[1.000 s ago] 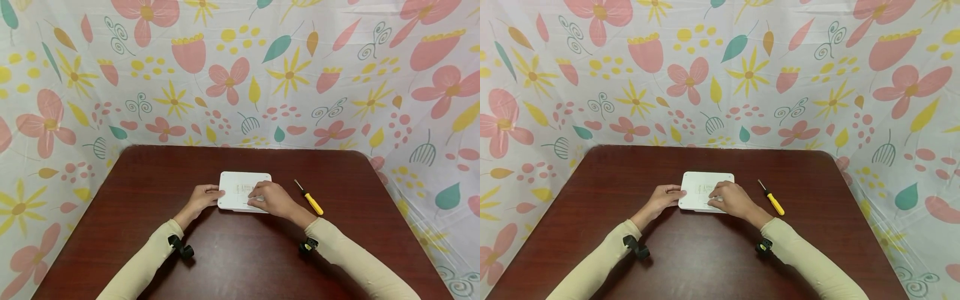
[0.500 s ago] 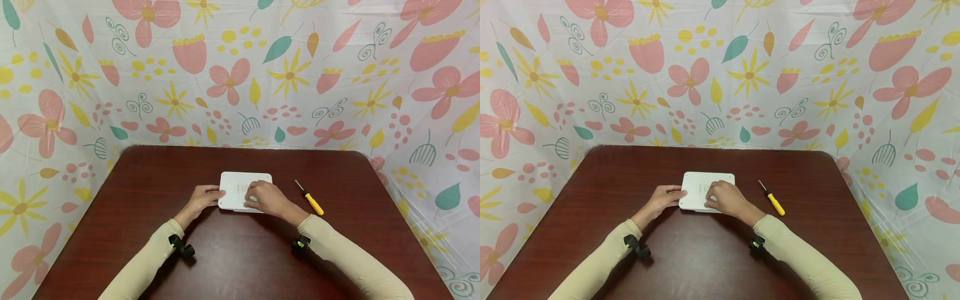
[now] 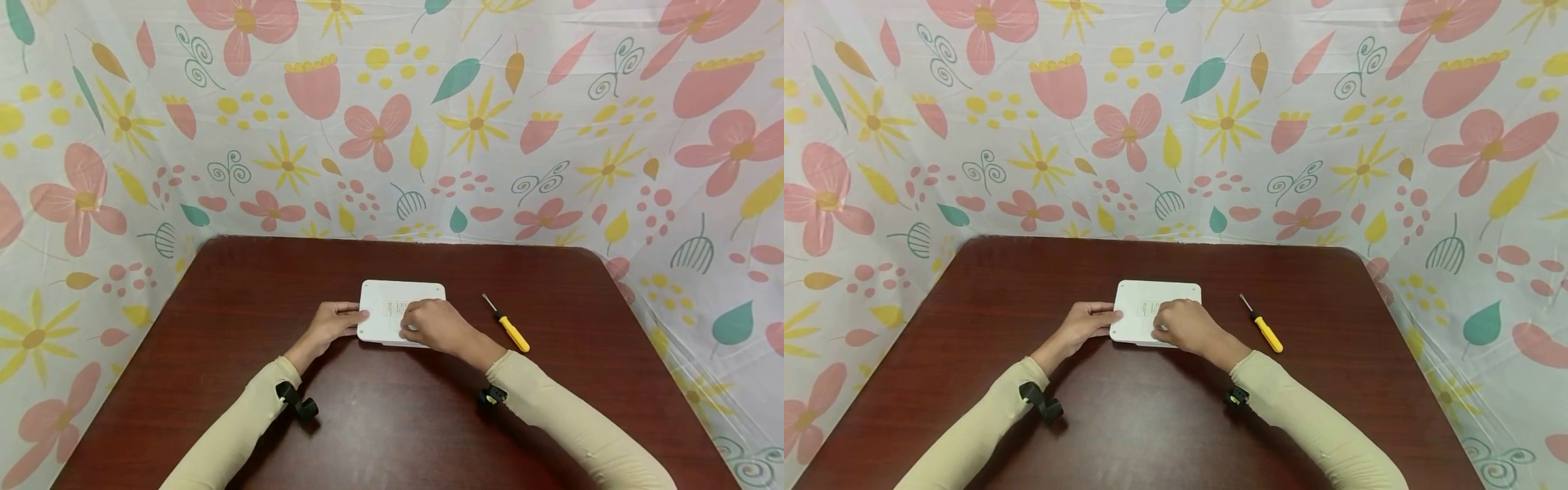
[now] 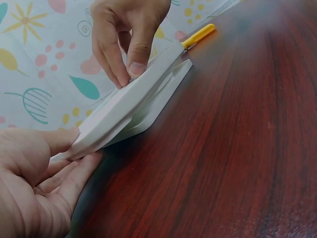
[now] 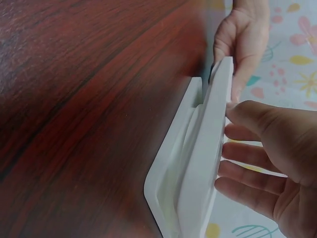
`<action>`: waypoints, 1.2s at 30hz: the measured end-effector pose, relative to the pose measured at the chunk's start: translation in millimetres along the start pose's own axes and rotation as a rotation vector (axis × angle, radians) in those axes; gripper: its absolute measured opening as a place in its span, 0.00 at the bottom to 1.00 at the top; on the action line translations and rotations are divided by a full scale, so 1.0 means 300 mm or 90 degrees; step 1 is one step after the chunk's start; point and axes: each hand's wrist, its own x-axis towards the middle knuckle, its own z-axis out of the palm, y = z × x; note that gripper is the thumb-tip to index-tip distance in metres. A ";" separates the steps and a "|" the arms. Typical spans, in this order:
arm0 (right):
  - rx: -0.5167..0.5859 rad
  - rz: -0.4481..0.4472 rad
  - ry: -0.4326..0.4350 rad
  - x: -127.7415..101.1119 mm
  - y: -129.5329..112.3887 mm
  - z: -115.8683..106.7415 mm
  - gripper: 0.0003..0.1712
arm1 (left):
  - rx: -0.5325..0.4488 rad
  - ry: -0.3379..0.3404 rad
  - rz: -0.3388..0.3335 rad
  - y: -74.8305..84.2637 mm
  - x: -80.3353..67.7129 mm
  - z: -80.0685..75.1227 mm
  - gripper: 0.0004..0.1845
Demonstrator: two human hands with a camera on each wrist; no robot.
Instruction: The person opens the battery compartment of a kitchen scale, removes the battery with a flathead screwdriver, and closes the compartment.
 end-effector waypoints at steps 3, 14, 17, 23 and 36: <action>-0.014 -0.016 0.004 -0.003 -0.002 0.002 0.06 | -0.002 0.000 0.000 -0.001 0.000 0.000 0.21; -0.045 -0.046 0.057 -0.020 -0.009 0.006 0.11 | -0.008 0.002 0.000 0.003 -0.006 0.001 0.19; -0.062 -0.052 0.070 -0.021 -0.012 0.003 0.10 | -0.015 -0.001 0.004 0.003 -0.006 0.003 0.19; -0.058 -0.024 0.085 -0.025 -0.005 -0.002 0.14 | -0.012 0.000 0.004 -0.002 -0.005 0.006 0.20; 0.355 0.279 0.161 -0.084 0.126 -0.054 0.10 | -0.009 0.000 -0.006 0.004 -0.010 0.005 0.20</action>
